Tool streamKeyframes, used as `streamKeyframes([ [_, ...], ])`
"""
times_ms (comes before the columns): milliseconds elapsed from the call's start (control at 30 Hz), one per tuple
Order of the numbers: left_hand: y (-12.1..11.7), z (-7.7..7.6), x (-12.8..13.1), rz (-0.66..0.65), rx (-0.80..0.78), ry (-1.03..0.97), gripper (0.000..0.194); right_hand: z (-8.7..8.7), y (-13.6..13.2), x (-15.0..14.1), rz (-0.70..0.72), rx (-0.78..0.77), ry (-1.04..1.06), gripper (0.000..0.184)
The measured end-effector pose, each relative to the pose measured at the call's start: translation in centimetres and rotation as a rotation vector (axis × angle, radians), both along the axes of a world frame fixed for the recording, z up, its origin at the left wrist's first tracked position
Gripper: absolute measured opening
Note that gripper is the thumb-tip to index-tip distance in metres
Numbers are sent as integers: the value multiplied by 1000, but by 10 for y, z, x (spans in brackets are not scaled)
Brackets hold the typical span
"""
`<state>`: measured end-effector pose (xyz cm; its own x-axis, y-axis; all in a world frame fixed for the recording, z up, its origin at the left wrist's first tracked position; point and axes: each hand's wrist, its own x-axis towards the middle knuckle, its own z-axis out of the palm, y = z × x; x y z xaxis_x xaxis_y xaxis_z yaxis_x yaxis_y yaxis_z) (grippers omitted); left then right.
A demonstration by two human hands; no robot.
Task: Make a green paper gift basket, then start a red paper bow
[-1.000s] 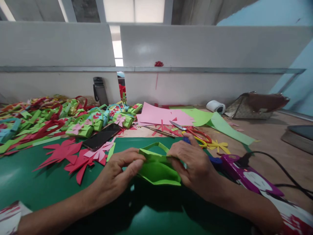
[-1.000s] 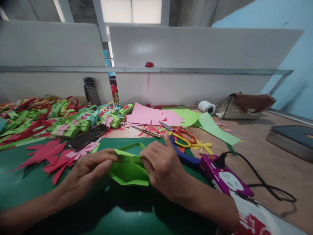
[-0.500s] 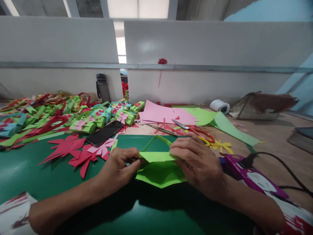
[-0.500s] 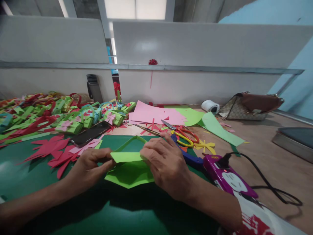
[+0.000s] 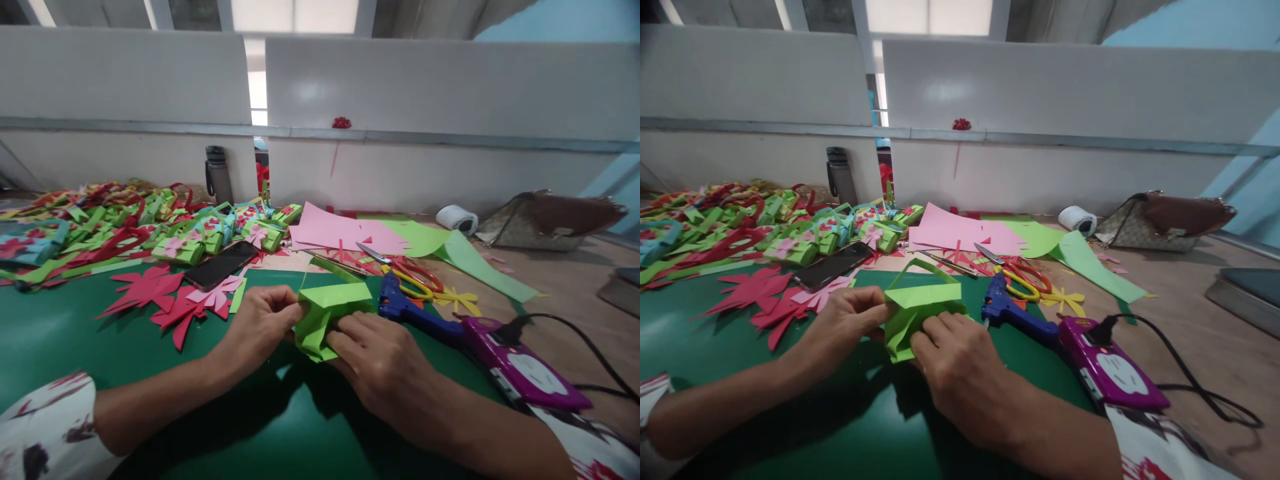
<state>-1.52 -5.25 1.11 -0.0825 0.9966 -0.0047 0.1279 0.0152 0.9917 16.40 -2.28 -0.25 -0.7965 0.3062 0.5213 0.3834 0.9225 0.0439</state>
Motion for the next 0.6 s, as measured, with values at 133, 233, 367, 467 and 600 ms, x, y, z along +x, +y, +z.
streamKeyframes([
  [133,2,-5,5,-25,-110,-185,15,2,-2,-1,-25,-143,-79,19],
  [233,3,-9,5,-54,-142,-248,19,4,-1,0,9,-299,-151,18],
  [367,6,-12,-1,-111,-123,-199,21,4,2,2,16,-364,-203,20],
  [467,8,-13,-8,-150,-108,-106,20,3,3,3,23,-365,-211,22],
  [600,11,-16,-17,-219,-104,6,20,-1,2,3,26,-348,-233,27],
])
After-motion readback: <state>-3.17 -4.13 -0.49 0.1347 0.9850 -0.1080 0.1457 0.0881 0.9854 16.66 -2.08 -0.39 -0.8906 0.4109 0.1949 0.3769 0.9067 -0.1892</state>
